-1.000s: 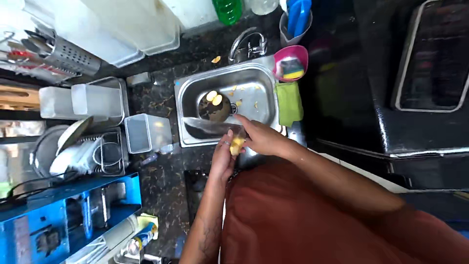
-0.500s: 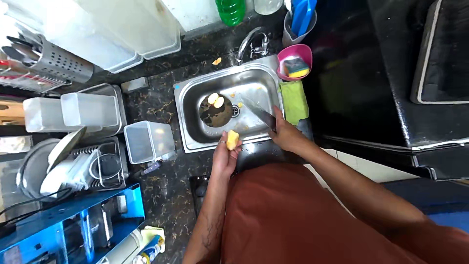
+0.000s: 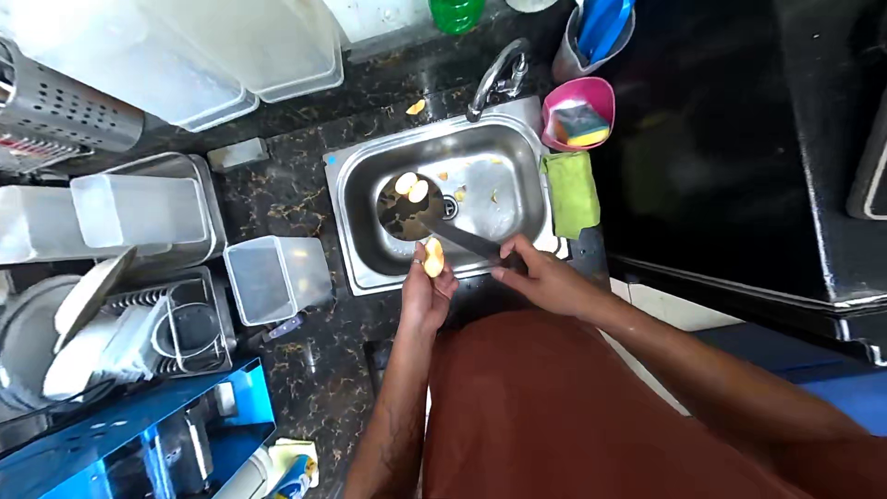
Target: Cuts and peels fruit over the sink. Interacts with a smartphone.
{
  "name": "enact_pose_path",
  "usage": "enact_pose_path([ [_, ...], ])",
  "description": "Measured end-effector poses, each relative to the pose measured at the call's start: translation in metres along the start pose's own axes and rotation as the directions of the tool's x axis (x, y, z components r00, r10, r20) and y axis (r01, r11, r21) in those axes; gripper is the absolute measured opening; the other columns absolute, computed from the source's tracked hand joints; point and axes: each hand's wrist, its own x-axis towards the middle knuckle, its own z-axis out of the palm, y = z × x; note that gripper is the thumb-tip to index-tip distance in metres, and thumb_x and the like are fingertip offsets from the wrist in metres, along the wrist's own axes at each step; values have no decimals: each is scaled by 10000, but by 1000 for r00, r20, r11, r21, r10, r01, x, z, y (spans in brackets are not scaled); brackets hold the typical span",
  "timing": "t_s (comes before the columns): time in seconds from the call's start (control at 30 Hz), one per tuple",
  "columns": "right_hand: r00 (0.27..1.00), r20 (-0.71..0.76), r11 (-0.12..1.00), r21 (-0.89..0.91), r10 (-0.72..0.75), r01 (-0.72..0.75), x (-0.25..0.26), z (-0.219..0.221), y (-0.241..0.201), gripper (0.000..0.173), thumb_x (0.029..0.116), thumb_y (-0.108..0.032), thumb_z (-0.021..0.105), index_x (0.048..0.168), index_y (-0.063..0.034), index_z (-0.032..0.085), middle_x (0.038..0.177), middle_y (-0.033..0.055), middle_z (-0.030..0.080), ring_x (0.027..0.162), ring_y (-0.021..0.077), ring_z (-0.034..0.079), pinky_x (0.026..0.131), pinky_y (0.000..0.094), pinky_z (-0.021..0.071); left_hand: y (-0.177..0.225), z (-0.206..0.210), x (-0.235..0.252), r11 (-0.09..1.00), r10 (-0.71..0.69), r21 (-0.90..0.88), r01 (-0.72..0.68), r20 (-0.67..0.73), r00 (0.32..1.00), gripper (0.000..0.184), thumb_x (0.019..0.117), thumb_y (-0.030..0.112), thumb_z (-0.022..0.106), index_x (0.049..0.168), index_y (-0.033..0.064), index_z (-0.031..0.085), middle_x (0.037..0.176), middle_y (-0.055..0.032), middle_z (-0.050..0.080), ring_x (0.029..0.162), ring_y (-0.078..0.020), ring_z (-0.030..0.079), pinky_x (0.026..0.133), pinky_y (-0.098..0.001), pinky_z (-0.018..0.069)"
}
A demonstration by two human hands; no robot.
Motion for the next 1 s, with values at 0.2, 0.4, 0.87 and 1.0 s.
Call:
enact_pose_path([
  [0.2,973,10,954,-193,-232,229,2,11,-31,518,1050,-581,438,1235,-138,631,899,90,701,821,272,701,715,532,573,2,9,-5,984,-39,-172,42,20,999,464,1068,514,397,1062,112,629,779,-61,643,672,-174,652,623,-354,585],
  [0.4,954,-36,921,-276,-297,276,8,5,-34,527,1040,-613,424,1167,-155,651,764,50,664,701,245,681,600,486,555,7,24,-20,966,-49,-252,63,61,997,575,1082,496,273,912,72,622,570,-33,513,424,-100,457,411,-230,415],
  [0.87,943,42,912,-244,-331,331,-10,-23,-22,461,1039,-611,436,1147,-211,639,695,-13,595,613,166,614,545,423,523,-1,39,-42,967,-25,-251,46,86,996,594,1075,524,270,784,104,573,500,4,425,385,-89,414,390,-222,369],
  [1.0,948,75,921,-225,-309,318,-13,-28,-18,450,1032,-623,444,1158,-235,632,677,-31,577,595,145,595,535,403,512,-1,38,-46,976,-9,-215,25,74,997,570,1076,504,257,802,110,565,503,9,409,386,-87,399,393,-219,362],
])
